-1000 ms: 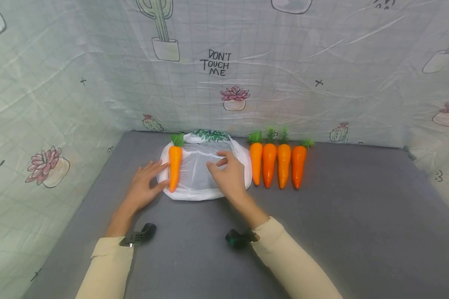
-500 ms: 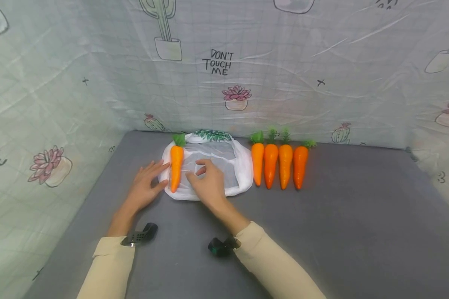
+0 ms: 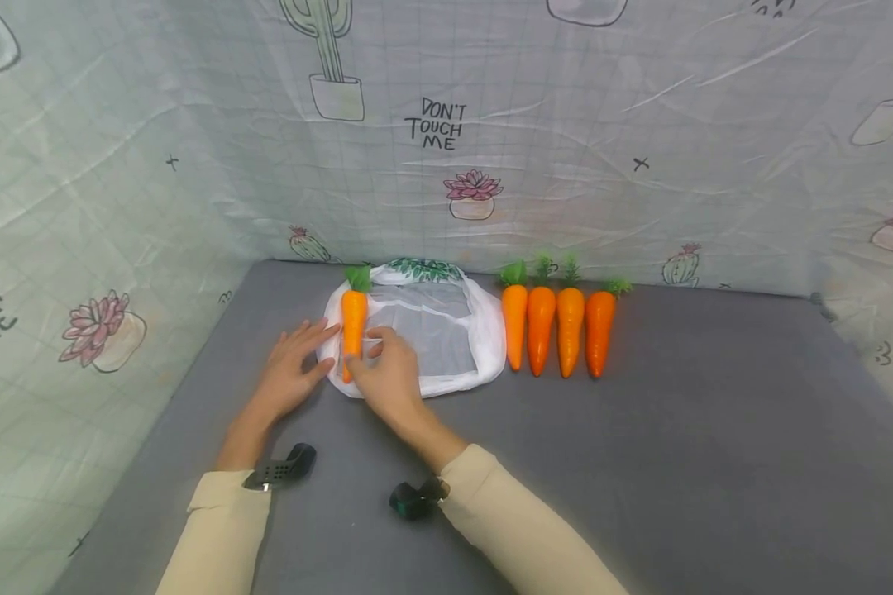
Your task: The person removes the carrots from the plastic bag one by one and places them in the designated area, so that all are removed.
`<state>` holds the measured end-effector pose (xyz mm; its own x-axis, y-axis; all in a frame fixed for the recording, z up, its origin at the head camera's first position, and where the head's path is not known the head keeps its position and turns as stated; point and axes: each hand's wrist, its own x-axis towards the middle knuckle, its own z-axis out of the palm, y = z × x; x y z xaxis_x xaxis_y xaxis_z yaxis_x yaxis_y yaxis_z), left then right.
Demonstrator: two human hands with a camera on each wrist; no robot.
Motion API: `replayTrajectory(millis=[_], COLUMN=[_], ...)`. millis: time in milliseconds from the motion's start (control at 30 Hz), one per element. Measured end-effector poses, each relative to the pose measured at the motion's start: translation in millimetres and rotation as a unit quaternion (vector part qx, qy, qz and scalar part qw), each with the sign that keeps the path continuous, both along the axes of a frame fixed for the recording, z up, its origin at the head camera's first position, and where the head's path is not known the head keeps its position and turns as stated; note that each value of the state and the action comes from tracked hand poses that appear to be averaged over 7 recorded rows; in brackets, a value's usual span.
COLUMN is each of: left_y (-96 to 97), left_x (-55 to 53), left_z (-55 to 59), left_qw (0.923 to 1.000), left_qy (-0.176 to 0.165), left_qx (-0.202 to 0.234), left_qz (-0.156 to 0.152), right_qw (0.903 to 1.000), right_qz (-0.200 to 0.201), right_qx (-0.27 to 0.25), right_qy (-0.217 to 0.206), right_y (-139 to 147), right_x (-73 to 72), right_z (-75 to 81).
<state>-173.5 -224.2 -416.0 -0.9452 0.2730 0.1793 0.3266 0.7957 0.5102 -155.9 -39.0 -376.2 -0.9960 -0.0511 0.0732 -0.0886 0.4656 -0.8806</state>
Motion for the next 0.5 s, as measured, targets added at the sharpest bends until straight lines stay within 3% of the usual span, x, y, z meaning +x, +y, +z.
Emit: replayTrajectory(millis=[333,500], left_y=[-0.6,0.1], left_x=[0.5,1.4], left_z=[-1.5,0.7], left_qw=[0.9999,1.0], left_qy=[0.011,-0.002], left_qx=[0.002,-0.001], left_qz=[0.0,0.006], right_qw=[0.9996,0.9992], right_qz=[-0.003,-0.007], right_qx=[0.028,0.038], right_qy=[0.004,0.011], right_y=[-9.7,-13.9], right_x=[-3.9,-5.4], right_z=[-8.3,-11.6])
